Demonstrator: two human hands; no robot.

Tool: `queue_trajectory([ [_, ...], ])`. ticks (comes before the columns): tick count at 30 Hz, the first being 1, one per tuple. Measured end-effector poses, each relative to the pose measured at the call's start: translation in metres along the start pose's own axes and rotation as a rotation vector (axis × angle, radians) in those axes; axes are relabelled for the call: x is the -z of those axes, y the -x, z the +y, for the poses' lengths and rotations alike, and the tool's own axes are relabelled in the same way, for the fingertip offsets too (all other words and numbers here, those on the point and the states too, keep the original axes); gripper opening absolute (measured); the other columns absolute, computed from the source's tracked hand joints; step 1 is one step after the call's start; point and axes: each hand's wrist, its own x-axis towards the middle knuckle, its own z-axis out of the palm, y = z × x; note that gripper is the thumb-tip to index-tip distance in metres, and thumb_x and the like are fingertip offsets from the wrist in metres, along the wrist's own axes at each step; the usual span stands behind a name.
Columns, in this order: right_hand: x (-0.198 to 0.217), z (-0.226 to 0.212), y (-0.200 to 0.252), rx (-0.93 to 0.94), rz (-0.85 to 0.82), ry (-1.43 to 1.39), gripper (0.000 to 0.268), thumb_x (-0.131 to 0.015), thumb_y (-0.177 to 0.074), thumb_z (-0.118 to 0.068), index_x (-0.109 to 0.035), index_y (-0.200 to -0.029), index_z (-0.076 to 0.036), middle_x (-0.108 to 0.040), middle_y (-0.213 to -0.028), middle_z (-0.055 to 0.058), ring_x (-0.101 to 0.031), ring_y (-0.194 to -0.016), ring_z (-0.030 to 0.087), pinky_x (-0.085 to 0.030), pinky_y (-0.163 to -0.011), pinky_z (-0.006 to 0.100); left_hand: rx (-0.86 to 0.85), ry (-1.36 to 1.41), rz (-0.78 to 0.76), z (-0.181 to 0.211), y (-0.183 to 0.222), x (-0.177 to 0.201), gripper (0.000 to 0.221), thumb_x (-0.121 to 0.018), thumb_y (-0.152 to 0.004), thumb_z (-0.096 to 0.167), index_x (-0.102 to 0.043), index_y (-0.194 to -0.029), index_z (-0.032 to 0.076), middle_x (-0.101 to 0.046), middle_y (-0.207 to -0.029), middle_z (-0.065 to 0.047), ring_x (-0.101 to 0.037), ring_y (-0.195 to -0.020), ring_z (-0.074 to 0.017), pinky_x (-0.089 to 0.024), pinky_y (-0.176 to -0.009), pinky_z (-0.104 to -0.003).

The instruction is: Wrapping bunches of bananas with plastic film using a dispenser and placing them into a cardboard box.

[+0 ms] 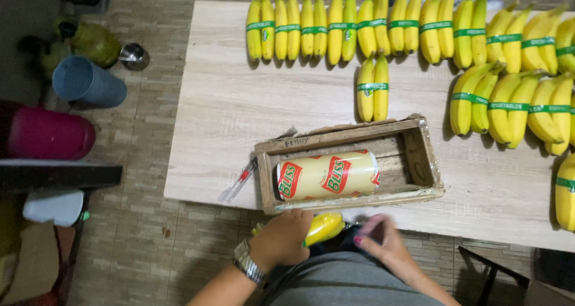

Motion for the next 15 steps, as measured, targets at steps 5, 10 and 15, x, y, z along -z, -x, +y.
queue_trajectory([
  [5,-0.047,0.019,-0.018,-0.173,-0.473,-0.959,0.074,-0.084,-0.078,-0.002,-0.047,-0.141,-0.009,-0.061,-0.14,0.02,-0.057,-0.13,0.029,-0.046,-0.113,0.052,0.066,-0.046,-0.151,0.013,0.001,0.011,0.044,-0.072,-0.069,0.015,-0.052,-0.107,0.005,-0.06,-0.108,-0.018,-0.06,-0.098,-0.0388,-0.055,-0.077,-0.049],
  [10,-0.074,0.002,-0.021,-0.272,-0.429,-1.049,0.058,-0.077,-0.08,0.005,-0.052,-0.132,-0.008,-0.065,-0.126,0.019,-0.067,-0.113,0.031,-0.058,-0.099,0.057,0.115,-0.025,-0.159,0.013,0.001,0.005,0.043,-0.07,-0.072,0.014,-0.049,-0.108,0.006,-0.055,-0.11,-0.016,-0.054,-0.102,-0.0391,-0.054,-0.074,-0.051],
  [15,-0.087,-0.002,-0.019,-0.246,-0.274,-1.048,0.044,-0.075,-0.082,-0.002,-0.056,-0.122,-0.007,-0.065,-0.114,0.02,-0.069,-0.103,0.033,-0.064,-0.082,0.058,0.144,-0.134,-0.023,0.015,0.001,-0.011,0.044,-0.076,-0.069,0.017,-0.052,-0.105,0.007,-0.057,-0.104,-0.017,-0.055,-0.097,-0.0379,-0.055,-0.072,-0.048],
])
